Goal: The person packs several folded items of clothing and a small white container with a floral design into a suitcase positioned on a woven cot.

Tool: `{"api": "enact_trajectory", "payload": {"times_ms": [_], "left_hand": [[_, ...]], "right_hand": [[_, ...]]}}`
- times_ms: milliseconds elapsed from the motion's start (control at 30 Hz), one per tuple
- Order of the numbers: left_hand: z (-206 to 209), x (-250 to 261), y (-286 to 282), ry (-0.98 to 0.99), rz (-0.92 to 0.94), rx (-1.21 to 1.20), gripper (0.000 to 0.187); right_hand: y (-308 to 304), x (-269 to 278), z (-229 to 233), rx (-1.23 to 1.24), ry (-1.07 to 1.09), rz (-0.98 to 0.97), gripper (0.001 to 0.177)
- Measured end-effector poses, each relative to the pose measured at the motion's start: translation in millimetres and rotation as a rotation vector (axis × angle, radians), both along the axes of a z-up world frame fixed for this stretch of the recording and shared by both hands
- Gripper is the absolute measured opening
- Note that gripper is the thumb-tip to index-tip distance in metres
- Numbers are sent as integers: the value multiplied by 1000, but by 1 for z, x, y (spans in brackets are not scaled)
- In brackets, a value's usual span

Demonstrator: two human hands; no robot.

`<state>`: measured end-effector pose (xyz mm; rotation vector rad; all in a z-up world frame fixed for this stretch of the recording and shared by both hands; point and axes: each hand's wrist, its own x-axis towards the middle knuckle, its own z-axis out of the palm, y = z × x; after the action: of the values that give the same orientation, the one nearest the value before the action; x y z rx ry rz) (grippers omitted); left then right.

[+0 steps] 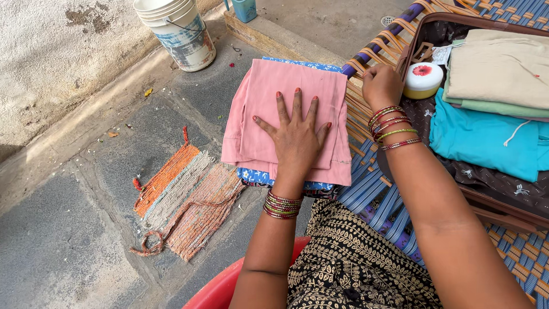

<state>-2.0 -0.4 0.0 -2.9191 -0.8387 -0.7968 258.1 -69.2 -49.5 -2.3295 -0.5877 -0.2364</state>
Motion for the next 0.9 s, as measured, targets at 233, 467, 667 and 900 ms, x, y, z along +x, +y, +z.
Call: {"api": "enact_trajectory", "payload": {"times_ms": [233, 467, 667, 900], "left_hand": [[0, 1, 0, -6, 4, -5, 63], [-1, 2, 0, 0, 4, -5, 64], [-4, 2, 0, -2, 4, -1, 64], [-3, 2, 1, -1, 1, -9, 63]], "right_hand": [[2, -8, -1, 297, 497, 216, 14], [6, -27, 14, 207, 387, 189, 10], [-1, -13, 15, 281, 275, 11, 8], [0, -6, 2, 303, 436, 237, 19]]}}
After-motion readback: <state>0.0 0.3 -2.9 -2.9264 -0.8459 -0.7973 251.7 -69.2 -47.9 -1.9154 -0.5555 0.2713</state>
